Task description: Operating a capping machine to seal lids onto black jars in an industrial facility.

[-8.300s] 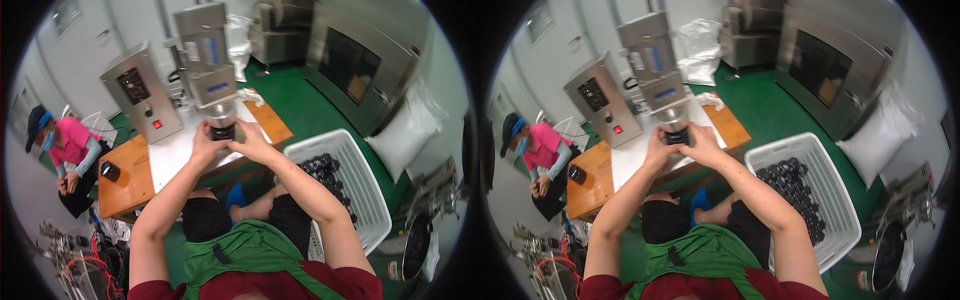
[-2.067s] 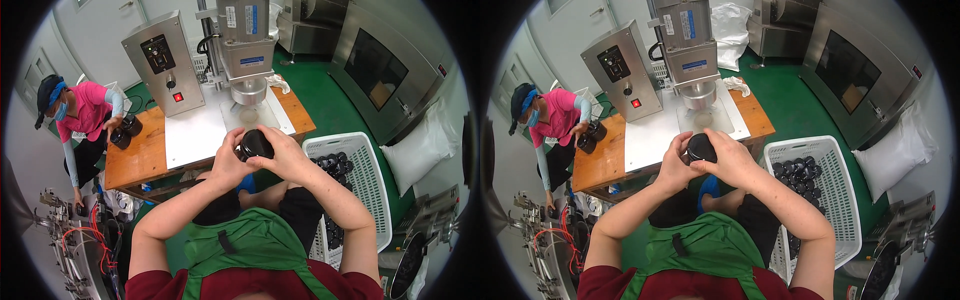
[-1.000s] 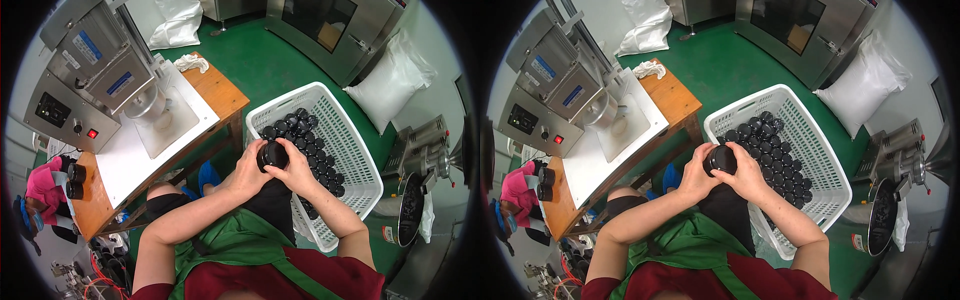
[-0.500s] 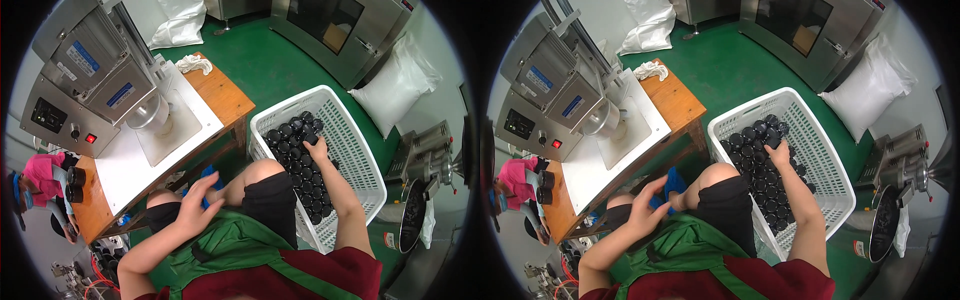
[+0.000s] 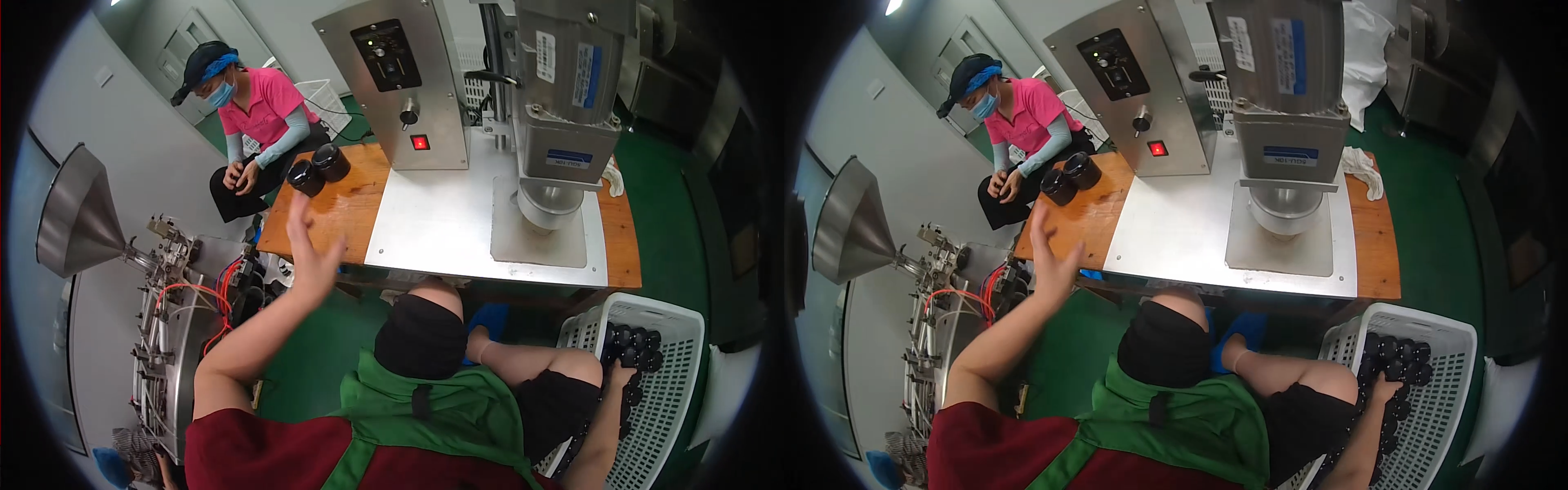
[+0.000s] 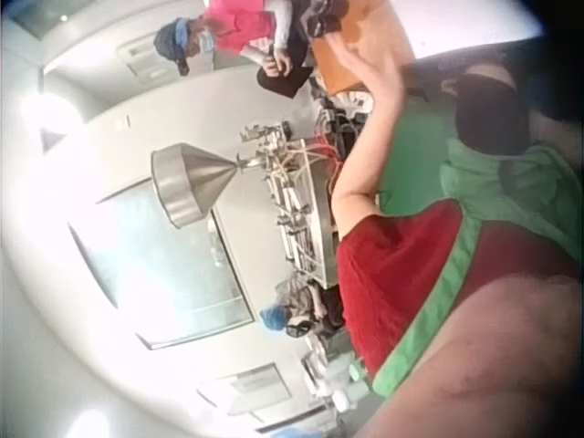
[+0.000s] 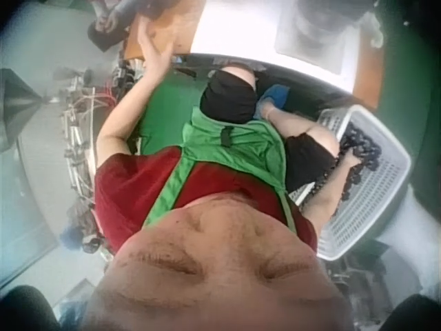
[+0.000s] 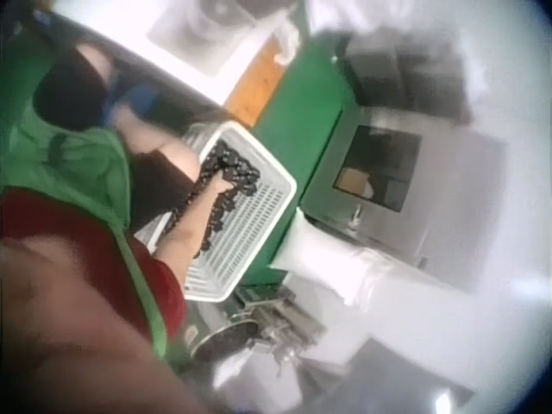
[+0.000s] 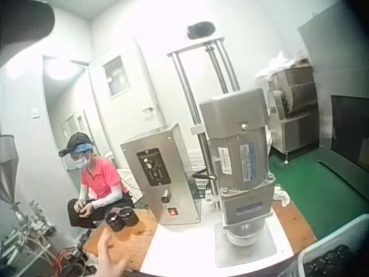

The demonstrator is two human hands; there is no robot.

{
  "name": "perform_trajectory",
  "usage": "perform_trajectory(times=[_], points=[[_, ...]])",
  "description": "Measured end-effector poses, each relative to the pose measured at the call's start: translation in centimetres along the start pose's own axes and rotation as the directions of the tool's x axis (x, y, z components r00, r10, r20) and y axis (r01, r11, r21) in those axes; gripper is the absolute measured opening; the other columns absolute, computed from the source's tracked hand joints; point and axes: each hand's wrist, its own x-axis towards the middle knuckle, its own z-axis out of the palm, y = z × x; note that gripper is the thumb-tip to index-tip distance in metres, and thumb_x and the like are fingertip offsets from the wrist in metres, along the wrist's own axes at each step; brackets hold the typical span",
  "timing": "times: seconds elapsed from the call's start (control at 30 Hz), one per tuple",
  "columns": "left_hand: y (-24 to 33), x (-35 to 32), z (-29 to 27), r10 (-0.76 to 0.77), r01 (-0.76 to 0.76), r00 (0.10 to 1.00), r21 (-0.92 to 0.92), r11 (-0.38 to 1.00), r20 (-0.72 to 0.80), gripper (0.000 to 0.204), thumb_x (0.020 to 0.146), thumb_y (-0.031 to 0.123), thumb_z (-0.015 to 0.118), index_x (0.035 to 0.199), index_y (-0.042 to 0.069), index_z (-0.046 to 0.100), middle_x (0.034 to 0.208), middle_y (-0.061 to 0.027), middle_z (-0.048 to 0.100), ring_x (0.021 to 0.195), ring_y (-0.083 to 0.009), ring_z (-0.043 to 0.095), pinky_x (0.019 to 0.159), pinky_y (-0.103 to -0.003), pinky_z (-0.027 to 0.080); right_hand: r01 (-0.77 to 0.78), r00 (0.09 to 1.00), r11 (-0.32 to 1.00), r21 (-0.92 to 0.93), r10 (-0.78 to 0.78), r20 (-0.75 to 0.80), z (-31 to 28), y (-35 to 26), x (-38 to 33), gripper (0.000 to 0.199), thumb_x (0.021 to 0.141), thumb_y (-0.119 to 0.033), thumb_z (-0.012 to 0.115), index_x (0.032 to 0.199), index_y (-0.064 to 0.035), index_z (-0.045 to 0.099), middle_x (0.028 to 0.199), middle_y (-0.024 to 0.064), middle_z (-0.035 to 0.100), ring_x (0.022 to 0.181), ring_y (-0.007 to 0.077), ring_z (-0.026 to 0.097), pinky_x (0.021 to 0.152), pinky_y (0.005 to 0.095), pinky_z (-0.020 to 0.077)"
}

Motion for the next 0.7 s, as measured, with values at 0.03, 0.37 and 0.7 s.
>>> perform_trajectory(times=[0.03, 0.37, 0.7], points=[[-2.3, 1.5, 0.9, -0.083, 0.09, 0.991, 0.068, 0.994, -0.104, 0.089, 0.073, 0.006, 0.076, 0.147, 0.002, 0.027, 0.153, -0.0237, 0.027, 0.14, -0.0385, 0.03, 0.112, -0.046, 0.03, 0.048, 0.999, 0.996, -0.079, -0.048, 0.0, -1.2, -0.1, -1.2, 0.088, 0.077, -0.026, 0.076, 0.143, 0.0091, 0.03, 0.131, 0.0313, 0.054, 0.12, 0.044, 0.056, 0.102, 0.0446, 0.0446], [-19.3, 10.6, 4.2, -0.398, 0.398, 0.917, 0.088, 0.913, -0.015, 0.091, 0.06, 0.02, 0.09, 0.138, 0.005, 0.046, 0.139, -0.0222, 0.047, 0.131, -0.0361, 0.044, 0.109, -0.041, 0.037, 0.314, 0.901, 0.933, 0.178, -0.352, 0.253, -14.8, -6.3, -12.2, 0.063, 0.086, -0.005, 0.063, 0.143, 0.0046, 0.038, 0.134, 0.0287, 0.053, 0.121, 0.0332, 0.058, 0.099, 0.0374, 0.0475], [-4.8, 4.2, 1.9, -0.419, 0.413, 0.899, -0.563, 0.716, 0.127, 0.08, 0.07, 0.005, 0.082, 0.138, 0.003, 0.041, 0.12, -0.0121, 0.057, 0.1, -0.0221, 0.062, 0.091, -0.033, 0.05, 0.757, 0.472, 0.464, 0.459, -0.875, 0.106, -20.7, -30.1, -28.0, 0.033, 0.09, -0.005, 0.065, 0.123, 0.0009, 0.061, 0.11, 0.0127, 0.07, 0.09, 0.0155, 0.067, 0.079, 0.028, 0.0532]])
